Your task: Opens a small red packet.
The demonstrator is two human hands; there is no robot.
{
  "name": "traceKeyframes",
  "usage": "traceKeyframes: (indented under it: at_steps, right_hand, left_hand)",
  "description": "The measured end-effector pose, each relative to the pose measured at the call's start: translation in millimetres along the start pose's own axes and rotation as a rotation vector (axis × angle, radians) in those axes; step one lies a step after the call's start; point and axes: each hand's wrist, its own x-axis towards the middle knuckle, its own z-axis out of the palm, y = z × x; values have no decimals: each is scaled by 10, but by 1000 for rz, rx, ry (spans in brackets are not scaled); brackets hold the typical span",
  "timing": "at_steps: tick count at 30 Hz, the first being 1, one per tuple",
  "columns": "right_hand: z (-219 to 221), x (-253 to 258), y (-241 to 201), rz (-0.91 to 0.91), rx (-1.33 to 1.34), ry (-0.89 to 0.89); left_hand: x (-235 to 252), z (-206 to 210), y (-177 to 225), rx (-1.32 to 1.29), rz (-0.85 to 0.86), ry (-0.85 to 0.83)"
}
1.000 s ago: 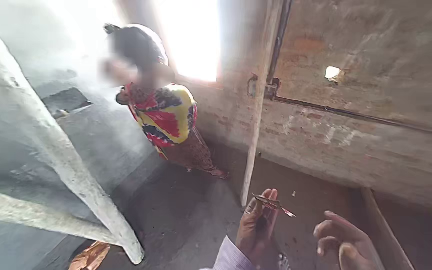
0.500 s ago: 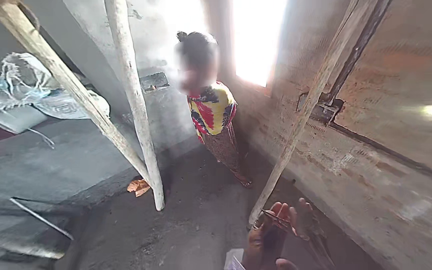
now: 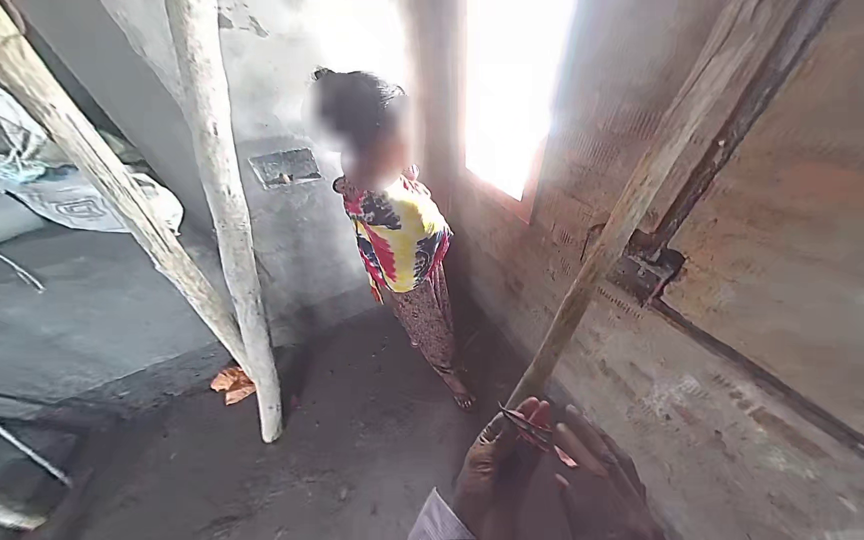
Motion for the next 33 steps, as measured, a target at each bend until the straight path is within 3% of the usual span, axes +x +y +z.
traceKeyframes:
  at_steps: [5, 9, 11, 13, 16, 21, 24, 29, 33]
  right_hand:
    - [-177, 630, 510, -5, 90, -67]
    - [-159, 1144, 402, 51, 189, -77]
    - [-71, 1265, 521, 24, 257, -107]
    - [60, 1405, 740, -58, 321, -139]
    - [92, 1741, 813, -42, 392, -203]
    - [329, 2254, 1059, -245, 253, -45]
    - [572, 2526, 1239, -290, 297, -52]
    - [731, 2868, 1411, -397, 523, -193]
    - [627, 3159, 1540, -451, 626, -335]
  left_hand:
    - [707, 69, -162, -8, -32, -82]
    - [1010, 513, -107, 30, 23, 39]
    - [1119, 301, -31, 34, 42, -88]
    - [1158, 289, 62, 66, 138, 10]
    - [1151, 182, 225, 114, 308, 58]
    - [927, -7, 510, 163, 627, 294]
    - [852, -89, 544, 155, 772, 286]
    - [882, -154, 187, 22, 1066, 138]
    - [1100, -139, -284, 81, 1183, 146]
